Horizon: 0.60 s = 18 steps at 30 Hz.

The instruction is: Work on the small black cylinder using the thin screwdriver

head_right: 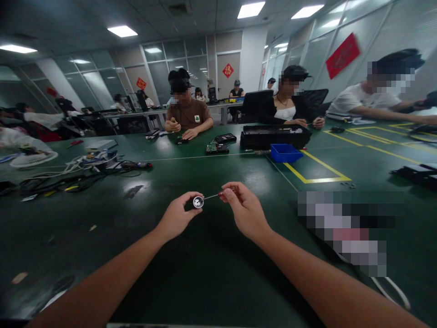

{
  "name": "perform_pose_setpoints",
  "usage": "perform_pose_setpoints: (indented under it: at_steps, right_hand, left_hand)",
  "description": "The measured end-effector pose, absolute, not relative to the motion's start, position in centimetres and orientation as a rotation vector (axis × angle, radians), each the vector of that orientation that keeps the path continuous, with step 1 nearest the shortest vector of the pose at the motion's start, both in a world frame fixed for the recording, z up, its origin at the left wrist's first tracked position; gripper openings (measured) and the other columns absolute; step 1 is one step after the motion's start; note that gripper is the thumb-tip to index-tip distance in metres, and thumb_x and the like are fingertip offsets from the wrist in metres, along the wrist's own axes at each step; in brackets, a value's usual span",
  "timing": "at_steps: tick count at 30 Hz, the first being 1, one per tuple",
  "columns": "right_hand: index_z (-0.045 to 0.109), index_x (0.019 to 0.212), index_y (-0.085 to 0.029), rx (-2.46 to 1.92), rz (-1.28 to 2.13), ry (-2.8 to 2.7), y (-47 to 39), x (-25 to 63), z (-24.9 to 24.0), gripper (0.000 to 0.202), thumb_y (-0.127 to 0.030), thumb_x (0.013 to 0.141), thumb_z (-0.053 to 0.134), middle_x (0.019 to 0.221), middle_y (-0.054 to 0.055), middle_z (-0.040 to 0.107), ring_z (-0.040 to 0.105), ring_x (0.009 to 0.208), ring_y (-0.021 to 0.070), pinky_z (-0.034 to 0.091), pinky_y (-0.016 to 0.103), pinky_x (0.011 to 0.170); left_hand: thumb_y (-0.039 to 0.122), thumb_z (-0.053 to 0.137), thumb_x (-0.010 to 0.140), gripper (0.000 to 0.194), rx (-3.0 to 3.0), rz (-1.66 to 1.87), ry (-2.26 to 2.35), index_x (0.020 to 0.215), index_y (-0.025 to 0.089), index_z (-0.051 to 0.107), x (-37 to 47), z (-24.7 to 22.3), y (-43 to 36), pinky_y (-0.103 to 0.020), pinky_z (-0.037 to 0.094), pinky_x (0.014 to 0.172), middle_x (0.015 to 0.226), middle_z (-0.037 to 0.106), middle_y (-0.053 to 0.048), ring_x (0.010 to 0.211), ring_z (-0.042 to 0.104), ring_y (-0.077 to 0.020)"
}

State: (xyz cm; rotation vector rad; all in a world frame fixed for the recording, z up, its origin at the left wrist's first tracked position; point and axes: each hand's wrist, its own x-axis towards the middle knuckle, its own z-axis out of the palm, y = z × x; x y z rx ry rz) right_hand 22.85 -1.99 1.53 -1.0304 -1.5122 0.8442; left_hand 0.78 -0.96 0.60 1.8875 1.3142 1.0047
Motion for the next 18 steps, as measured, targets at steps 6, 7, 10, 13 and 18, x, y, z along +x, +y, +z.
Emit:
perform_pose_setpoints:
  at_steps: [6,7,10,13,18]
  right_hand:
    - [0.063,0.104,-0.023,-1.050,0.807,-1.547,-2.0,22.7,1.5,0.022,-0.041,0.096,0.054,0.092,0.006,0.072,0.069,0.087,0.0214,0.057,0.042,0.082]
    - [0.063,0.104,-0.023,-1.051,0.804,-1.552,-2.0,22.7,1.5,0.022,-0.041,0.096,0.054,0.092,0.006,0.072,0.070,0.088,0.0216,0.057,0.042,0.083]
    - [0.063,0.104,-0.023,-1.056,0.804,-1.564,-2.1,22.6,1.6,0.023,-0.042,0.096,0.054,0.093,0.005,0.073,0.070,0.089,0.0217,0.056,0.041,0.082]
    - [0.065,0.103,-0.023,-1.106,0.742,-1.607,-2.4,22.6,2.0,0.024,-0.043,0.095,0.055,0.091,0.005,0.073,0.070,0.085,0.0215,0.056,0.038,0.077]
    - [0.068,0.099,-0.023,-1.210,0.602,-1.714,-2.7,22.7,2.6,0.023,-0.041,0.094,0.056,0.076,0.002,0.071,0.066,0.067,0.0199,0.050,0.033,0.063]
  left_hand:
    - [0.011,0.073,0.080,0.041,1.904,1.028,1.335,0.118,0.025,0.069,0.8,0.5,-0.9,-0.042,0.041,0.110,0.122,0.068,-0.003,0.118,0.060,-0.0236]
    - [0.012,0.073,0.080,0.041,1.907,1.033,1.331,0.119,0.025,0.068,0.7,0.4,-0.9,-0.043,0.041,0.111,0.124,0.068,-0.003,0.120,0.060,-0.0238]
    - [0.014,0.073,0.081,0.043,1.921,1.041,1.325,0.122,0.027,0.067,0.5,0.1,-0.7,-0.043,0.040,0.111,0.126,0.067,-0.003,0.122,0.059,-0.0241]
    - [0.014,0.073,0.081,0.043,1.967,1.033,1.319,0.122,0.028,0.067,0.4,0.0,-0.7,-0.042,0.041,0.109,0.124,0.067,-0.003,0.119,0.059,-0.0233]
    - [0.015,0.073,0.082,0.044,2.085,1.010,1.344,0.124,0.029,0.065,0.3,0.0,-0.7,-0.042,0.042,0.106,0.123,0.068,-0.003,0.117,0.059,-0.0232]
